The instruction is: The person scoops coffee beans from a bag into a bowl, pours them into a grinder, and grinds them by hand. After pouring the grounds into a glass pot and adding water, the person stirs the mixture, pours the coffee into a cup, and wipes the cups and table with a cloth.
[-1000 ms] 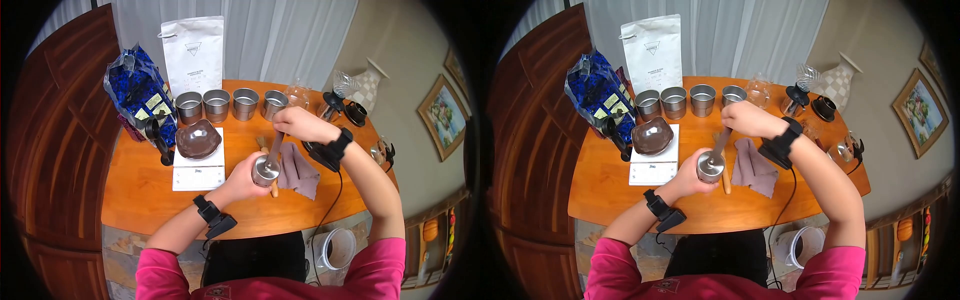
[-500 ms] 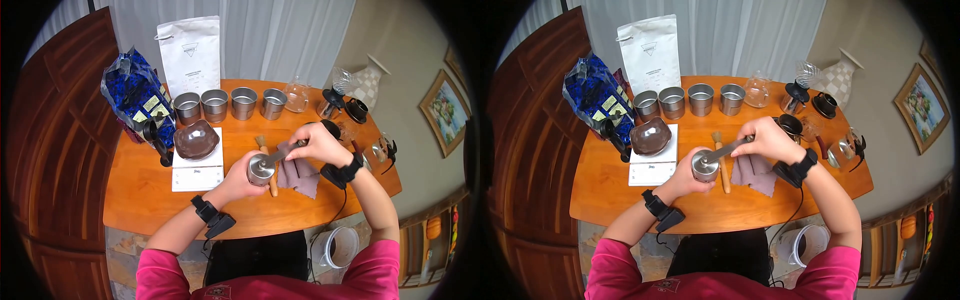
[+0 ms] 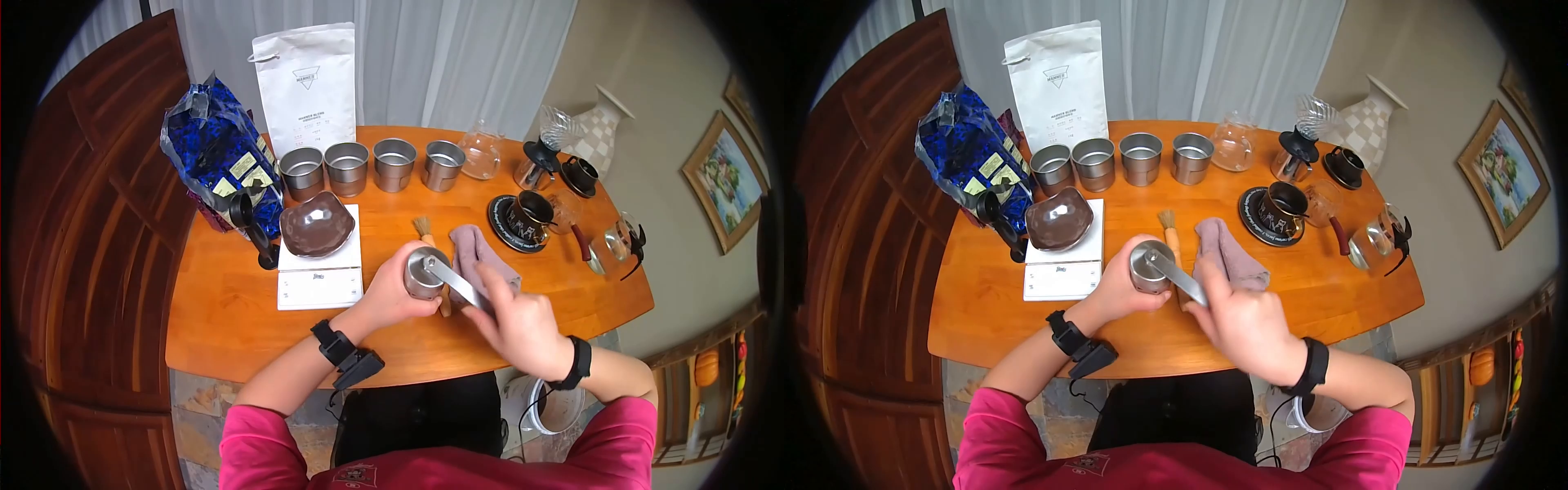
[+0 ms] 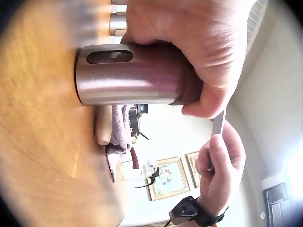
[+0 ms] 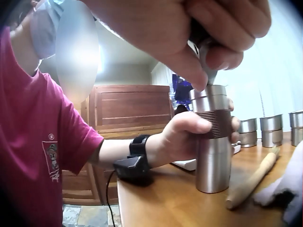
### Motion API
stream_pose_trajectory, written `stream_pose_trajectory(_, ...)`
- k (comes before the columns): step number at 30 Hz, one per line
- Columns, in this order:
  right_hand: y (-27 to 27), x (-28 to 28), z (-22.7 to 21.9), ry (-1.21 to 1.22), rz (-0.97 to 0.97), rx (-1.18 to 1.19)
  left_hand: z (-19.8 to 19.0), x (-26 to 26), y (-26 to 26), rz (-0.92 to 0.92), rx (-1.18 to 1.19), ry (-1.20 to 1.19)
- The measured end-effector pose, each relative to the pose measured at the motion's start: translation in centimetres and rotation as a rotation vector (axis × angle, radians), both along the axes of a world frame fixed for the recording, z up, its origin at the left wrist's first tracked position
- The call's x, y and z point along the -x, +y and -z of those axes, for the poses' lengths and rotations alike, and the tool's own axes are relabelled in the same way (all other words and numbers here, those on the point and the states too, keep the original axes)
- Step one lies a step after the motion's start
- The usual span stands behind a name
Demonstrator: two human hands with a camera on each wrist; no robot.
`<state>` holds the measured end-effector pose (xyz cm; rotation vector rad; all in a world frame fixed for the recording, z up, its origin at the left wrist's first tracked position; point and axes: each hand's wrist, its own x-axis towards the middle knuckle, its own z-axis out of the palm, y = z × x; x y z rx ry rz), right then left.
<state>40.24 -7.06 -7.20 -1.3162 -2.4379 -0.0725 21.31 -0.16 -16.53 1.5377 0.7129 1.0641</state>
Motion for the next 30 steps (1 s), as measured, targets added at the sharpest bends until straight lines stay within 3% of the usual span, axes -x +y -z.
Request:
stream_pose_trajectory(6,-2.9,3.7,-0.7,0.037,-0.193,0.172,0.4,0.1,0.4,-0.053,-0.077,-0.001)
stream_pose_trajectory(12,-2.7,5.8,-2.3,-0.151,-0.268,0.337,0.1,0.2,0.4,-0.03,-0.105,0.038)
stream_pose_trajectory(15,-2.4,7.0,-2.2,-0.226,-0.287,0.291,0.3,0.1,0.4,-0.011,-0.059,0.006)
stream_pose_trajectory(19,-1.1,8.9,-1.6,-0.075,-0.435,0.319,0.2,0.2,0.1,-0.024,-0.094,0.011)
stream_pose_trajectory(22,0.8,10.3,-1.1,-0.048,-0.596,0.178,-0.3,0.3,0.2,0.033,0.1,-0.101)
stream_pose_trajectory(26,4.2,12.4,-2.0,-0.113,-0.687,0.166,-0.2,0.2,-0.2,0.034,0.18,-0.185)
stream_pose_trajectory(27,5.1,13.3,-1.5,-0.195,-0.586,0.234,-0.3,0.2,-0.3,0.047,0.185,-0.143)
stream_pose_trajectory(30,7.4,14.3,-2.6,-0.479,-0.67,0.354,-0.7,0.7,-0.6,0.097,0.147,0.028)
